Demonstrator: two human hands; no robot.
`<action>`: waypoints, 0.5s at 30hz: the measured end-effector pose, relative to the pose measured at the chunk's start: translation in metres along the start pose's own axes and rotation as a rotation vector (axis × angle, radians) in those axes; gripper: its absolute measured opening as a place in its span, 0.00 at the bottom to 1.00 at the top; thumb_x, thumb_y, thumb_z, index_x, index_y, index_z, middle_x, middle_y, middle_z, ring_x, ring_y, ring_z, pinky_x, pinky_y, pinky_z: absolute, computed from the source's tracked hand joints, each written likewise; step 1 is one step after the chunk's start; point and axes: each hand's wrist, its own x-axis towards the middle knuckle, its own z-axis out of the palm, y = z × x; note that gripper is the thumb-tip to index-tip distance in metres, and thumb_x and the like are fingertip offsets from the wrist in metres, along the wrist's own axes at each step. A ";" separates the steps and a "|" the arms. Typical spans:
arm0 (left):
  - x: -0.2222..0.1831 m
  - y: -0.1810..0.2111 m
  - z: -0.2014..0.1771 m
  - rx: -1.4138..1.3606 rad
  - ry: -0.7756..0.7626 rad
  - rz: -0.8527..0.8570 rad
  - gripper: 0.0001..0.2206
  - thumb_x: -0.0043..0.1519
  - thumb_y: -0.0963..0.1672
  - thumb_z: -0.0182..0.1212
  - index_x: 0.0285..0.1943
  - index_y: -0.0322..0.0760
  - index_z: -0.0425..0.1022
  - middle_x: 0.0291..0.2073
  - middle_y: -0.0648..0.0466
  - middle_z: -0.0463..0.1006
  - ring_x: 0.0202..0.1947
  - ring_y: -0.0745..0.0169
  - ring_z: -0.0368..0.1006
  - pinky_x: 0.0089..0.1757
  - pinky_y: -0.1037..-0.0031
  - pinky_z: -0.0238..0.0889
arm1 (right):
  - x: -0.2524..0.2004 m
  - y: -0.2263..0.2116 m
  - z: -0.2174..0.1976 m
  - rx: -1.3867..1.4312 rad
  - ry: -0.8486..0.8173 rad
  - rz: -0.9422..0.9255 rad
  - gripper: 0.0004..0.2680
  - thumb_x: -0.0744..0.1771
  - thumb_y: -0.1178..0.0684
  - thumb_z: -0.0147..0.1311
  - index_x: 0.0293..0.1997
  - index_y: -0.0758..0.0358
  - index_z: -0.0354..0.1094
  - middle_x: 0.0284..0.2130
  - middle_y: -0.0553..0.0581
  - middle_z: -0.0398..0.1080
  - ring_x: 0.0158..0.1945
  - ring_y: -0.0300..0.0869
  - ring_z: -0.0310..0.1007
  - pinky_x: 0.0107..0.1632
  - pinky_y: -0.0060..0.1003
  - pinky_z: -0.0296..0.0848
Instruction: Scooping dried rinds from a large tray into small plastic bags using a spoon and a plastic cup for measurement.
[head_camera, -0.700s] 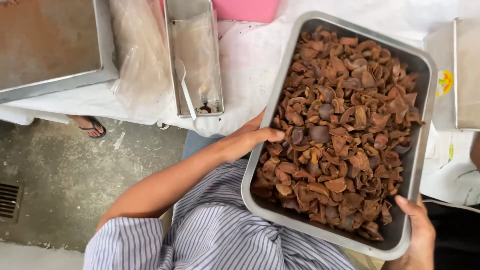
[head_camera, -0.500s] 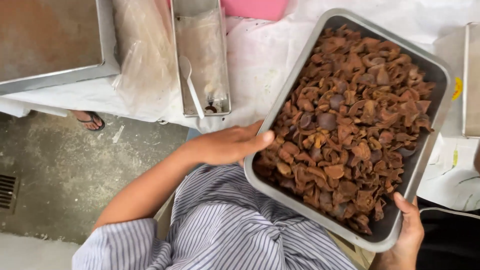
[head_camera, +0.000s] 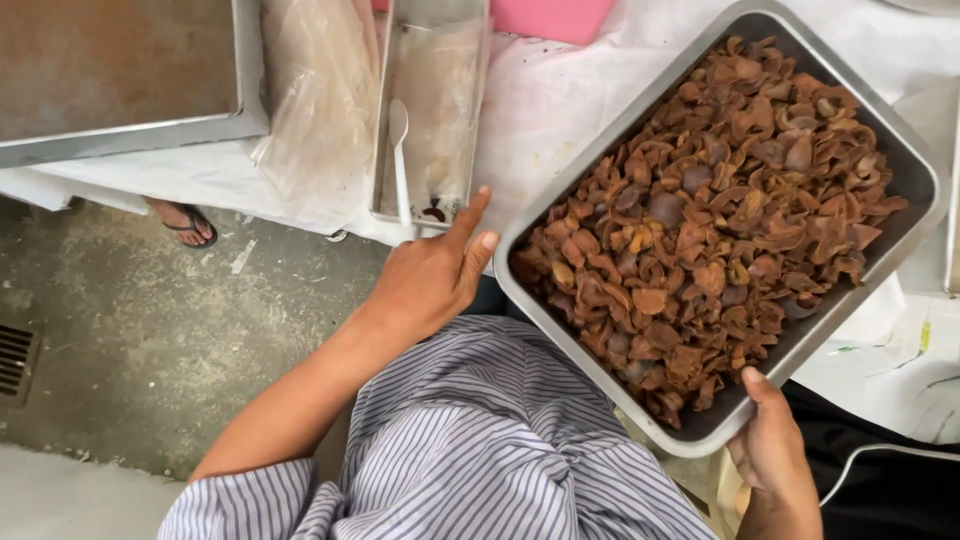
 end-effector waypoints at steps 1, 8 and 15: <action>-0.004 -0.005 -0.001 0.004 -0.001 -0.005 0.32 0.69 0.56 0.32 0.80 0.39 0.50 0.17 0.45 0.77 0.19 0.34 0.73 0.27 0.45 0.64 | 0.028 0.027 -0.005 -0.001 -0.005 0.004 0.19 0.73 0.46 0.33 0.66 0.75 0.52 0.58 0.81 0.65 0.63 0.63 0.67 0.68 0.53 0.65; -0.010 -0.028 -0.002 -0.054 0.170 -0.009 0.31 0.70 0.54 0.40 0.79 0.36 0.50 0.24 0.43 0.77 0.24 0.25 0.72 0.29 0.45 0.61 | 0.001 0.015 0.082 0.330 -0.432 -0.273 0.10 0.72 0.54 0.45 0.58 0.67 0.56 0.49 0.73 0.73 0.42 0.57 0.79 0.40 0.49 0.84; -0.009 -0.035 0.004 0.026 0.210 0.080 0.29 0.72 0.54 0.43 0.80 0.42 0.49 0.17 0.54 0.72 0.17 0.45 0.71 0.23 0.55 0.61 | -0.003 0.019 0.111 0.396 -0.603 -0.544 0.05 0.74 0.53 0.42 0.43 0.62 0.55 0.41 0.75 0.75 0.46 0.68 0.81 0.50 0.58 0.84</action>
